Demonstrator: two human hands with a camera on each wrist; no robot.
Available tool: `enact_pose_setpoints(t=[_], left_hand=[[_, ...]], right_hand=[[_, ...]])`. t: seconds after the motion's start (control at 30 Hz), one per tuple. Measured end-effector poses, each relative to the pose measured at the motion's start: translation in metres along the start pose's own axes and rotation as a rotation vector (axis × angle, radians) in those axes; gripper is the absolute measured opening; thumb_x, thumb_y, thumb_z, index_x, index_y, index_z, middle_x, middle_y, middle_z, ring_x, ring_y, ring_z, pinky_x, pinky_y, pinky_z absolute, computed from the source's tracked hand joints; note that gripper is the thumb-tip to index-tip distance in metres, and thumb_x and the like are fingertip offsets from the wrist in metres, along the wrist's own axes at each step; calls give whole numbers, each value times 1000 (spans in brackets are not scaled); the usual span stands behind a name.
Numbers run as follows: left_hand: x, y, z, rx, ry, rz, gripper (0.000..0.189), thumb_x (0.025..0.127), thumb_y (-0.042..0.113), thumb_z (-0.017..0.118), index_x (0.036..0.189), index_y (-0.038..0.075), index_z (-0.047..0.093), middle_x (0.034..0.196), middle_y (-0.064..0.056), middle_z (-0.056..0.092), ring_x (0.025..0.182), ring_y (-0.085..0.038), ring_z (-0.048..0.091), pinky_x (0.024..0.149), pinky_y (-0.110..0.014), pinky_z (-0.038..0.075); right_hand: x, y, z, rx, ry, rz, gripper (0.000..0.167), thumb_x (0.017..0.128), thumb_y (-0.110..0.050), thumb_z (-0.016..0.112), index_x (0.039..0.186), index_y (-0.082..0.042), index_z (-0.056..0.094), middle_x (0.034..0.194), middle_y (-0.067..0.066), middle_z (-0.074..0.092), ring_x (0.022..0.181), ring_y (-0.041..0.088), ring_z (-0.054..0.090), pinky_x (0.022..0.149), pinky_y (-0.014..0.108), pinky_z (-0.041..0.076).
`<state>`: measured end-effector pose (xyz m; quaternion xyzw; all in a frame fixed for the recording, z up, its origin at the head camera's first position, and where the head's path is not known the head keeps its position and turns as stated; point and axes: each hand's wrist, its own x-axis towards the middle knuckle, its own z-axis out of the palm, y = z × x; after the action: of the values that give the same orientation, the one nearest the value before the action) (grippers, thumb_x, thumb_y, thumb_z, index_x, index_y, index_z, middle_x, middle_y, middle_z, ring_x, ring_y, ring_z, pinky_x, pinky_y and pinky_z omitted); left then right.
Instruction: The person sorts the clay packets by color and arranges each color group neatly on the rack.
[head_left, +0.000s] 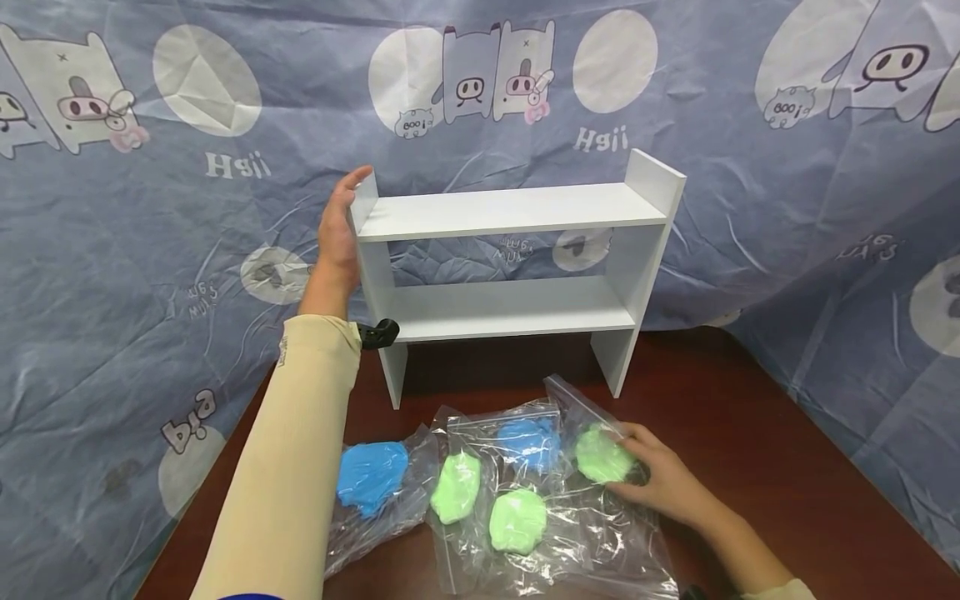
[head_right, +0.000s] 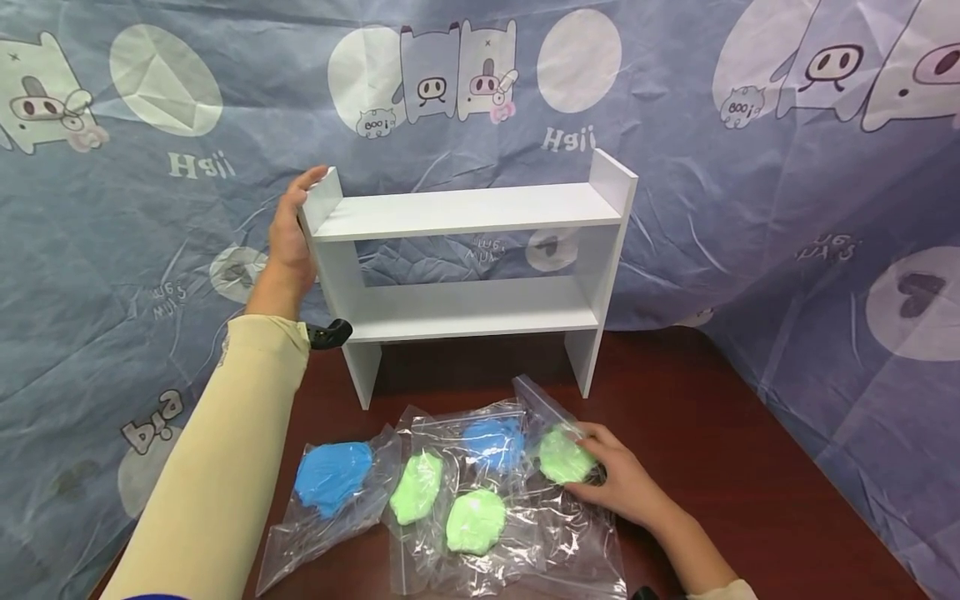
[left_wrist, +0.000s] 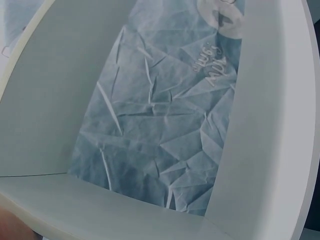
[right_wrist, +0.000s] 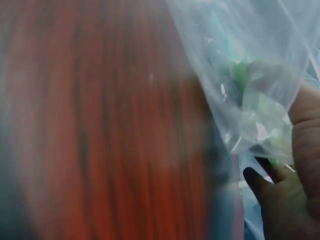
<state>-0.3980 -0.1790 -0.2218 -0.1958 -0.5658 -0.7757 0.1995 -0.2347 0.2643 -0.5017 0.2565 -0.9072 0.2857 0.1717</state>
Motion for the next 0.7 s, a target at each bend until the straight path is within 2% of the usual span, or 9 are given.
enact_pose_setpoints(t=[0.07, 0.17, 0.27, 0.4, 0.53, 0.7], left_hand=[[0, 0, 0, -3, 4, 9, 50, 94, 16, 29, 136, 14, 57, 131, 1, 51, 113, -20, 47, 97, -31, 39], [0, -2, 1, -9, 6, 41, 49, 93, 13, 29, 131, 11, 60, 143, -5, 49, 122, -20, 46, 103, -34, 37], [0, -3, 2, -12, 0, 76, 47, 93, 11, 28, 124, 9, 62, 155, -9, 41, 135, -18, 40, 112, -37, 32], [0, -4, 2, -19, 1, 90, 45, 93, 11, 28, 116, 16, 67, 157, -12, 38, 142, -22, 35, 114, -38, 30], [0, -4, 2, -33, 9, 88, 45, 92, 10, 28, 113, 19, 67, 156, -11, 40, 139, -27, 36, 111, -38, 33], [1, -4, 1, -27, 13, 79, 46, 94, 11, 29, 122, 14, 65, 146, -8, 48, 119, -18, 48, 102, -34, 37]], right_hand=[[0, 0, -2, -11, 12, -13, 63, 68, -25, 91, 124, -12, 67, 136, 4, 56, 107, 15, 62, 81, 30, 56], [0, 0, -6, -1, 33, -34, 61, 68, -21, 91, 122, -9, 68, 136, 5, 57, 111, 12, 61, 82, 26, 55], [-1, 0, -10, 28, 52, -53, 62, 68, -18, 91, 124, -8, 67, 138, 6, 57, 116, 4, 56, 85, 16, 50], [-1, -1, -15, 50, 78, -79, 66, 68, -16, 91, 128, -8, 66, 140, 9, 56, 124, -5, 48, 92, 4, 39], [-2, -1, -20, 62, 98, -100, 68, 67, -12, 91, 129, -6, 65, 139, 11, 57, 128, -7, 45, 96, 0, 34], [-2, -1, -24, 98, 105, -105, 71, 66, -8, 91, 131, -3, 63, 139, 14, 56, 129, -7, 45, 95, 0, 35]])
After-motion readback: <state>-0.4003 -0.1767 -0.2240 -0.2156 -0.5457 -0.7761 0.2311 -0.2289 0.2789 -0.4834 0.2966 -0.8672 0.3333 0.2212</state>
